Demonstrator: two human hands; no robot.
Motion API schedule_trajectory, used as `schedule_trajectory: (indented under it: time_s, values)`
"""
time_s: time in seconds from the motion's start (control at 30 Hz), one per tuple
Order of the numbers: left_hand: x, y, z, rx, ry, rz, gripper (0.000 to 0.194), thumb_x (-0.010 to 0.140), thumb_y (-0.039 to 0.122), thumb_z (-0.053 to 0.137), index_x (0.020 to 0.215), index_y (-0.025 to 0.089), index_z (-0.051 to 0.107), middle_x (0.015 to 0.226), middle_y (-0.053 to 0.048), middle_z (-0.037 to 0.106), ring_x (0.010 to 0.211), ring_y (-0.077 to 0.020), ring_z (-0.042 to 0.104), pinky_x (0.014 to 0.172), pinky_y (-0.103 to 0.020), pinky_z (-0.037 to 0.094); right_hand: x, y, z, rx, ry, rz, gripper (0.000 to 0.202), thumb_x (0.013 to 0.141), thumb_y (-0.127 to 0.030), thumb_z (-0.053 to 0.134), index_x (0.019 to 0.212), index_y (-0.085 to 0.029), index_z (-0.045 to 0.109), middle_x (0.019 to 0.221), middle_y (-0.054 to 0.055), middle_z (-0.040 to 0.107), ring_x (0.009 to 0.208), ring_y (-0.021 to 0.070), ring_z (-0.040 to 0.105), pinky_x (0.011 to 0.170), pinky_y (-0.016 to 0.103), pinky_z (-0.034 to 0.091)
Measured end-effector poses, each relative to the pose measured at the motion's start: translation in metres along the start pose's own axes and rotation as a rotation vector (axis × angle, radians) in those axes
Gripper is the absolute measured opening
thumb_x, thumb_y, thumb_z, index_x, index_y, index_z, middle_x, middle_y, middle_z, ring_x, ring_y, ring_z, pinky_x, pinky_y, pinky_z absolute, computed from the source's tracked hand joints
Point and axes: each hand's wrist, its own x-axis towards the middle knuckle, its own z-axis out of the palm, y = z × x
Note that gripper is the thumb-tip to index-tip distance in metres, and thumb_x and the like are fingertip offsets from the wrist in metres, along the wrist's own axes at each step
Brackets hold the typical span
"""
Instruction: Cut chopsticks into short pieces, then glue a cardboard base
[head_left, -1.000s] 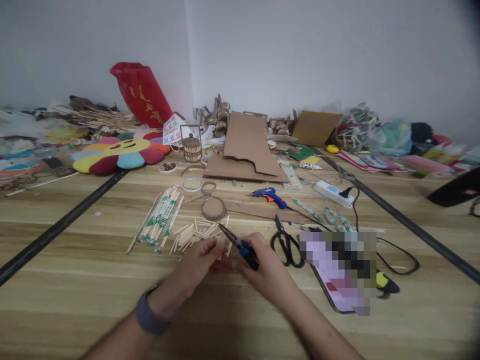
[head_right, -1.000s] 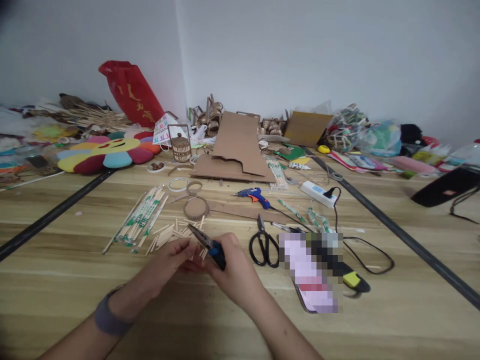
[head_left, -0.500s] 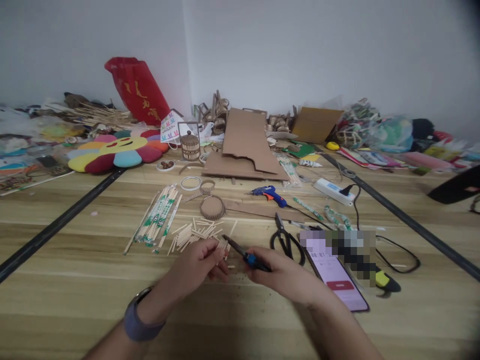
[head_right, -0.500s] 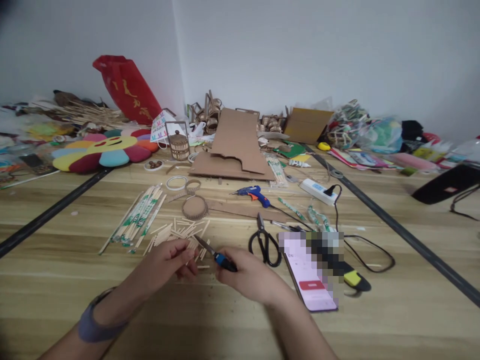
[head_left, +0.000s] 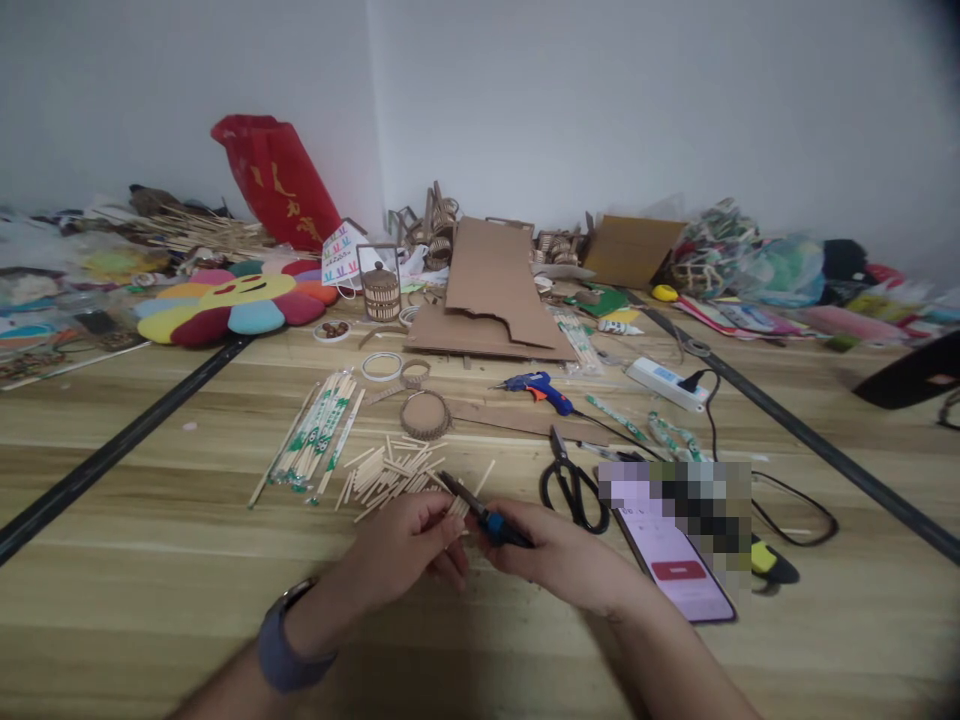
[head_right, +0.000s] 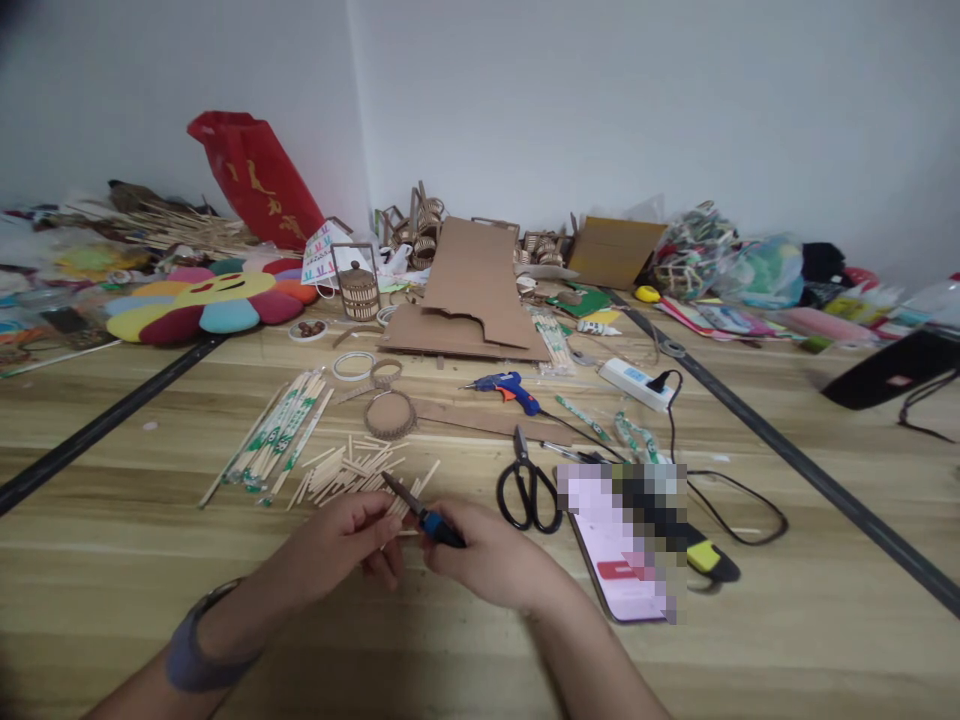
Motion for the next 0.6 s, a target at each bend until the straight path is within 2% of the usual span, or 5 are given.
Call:
schedule_trajectory:
  time_s: [0.23, 0.47, 0.6]
  values:
    - [-0.0013, 0.0064, 0.0014, -0.023, -0.001, -0.049, 0.052, 0.076, 0.066, 0.061, 0.083, 0.015, 0.061, 0.063, -0.001, 0.066, 0.052, -0.0123, 0.065, 0.049, -0.019, 0.045, 0.0012, 0.0010, 0.0014, 0.009, -0.001, 0.005, 0.013, 0.071, -0.021, 0.051, 0.083, -0.017, 0.056, 0.080, 0.000, 0.051, 0.078, 0.0167, 0.046, 0.070, 0.028, 0.035]
    - [-0.0037, 0.0094, 0.0035, -0.082, 0.006, -0.070, 0.051, 0.075, 0.066, 0.063, 0.079, 0.015, 0.060, 0.060, 0.000, 0.065, 0.048, -0.0116, 0.062, 0.047, -0.020, 0.045, 0.0024, 0.0018, 0.0023, 0.109, -0.028, -0.005, 0.007, 0.072, -0.020, 0.055, 0.079, -0.018, 0.054, 0.074, -0.003, 0.047, 0.071, 0.0136, 0.042, 0.063, 0.025, 0.033]
    - [-0.0032, 0.0099, 0.0033, -0.079, 0.019, -0.076, 0.053, 0.073, 0.067, 0.063, 0.079, 0.015, 0.061, 0.057, 0.000, 0.064, 0.045, -0.0112, 0.060, 0.045, -0.021, 0.044, 0.0051, 0.0062, 0.0059, 0.079, -0.001, -0.042, 0.006, 0.072, -0.016, 0.054, 0.077, -0.019, 0.054, 0.073, -0.003, 0.047, 0.069, 0.0130, 0.043, 0.061, 0.024, 0.033]
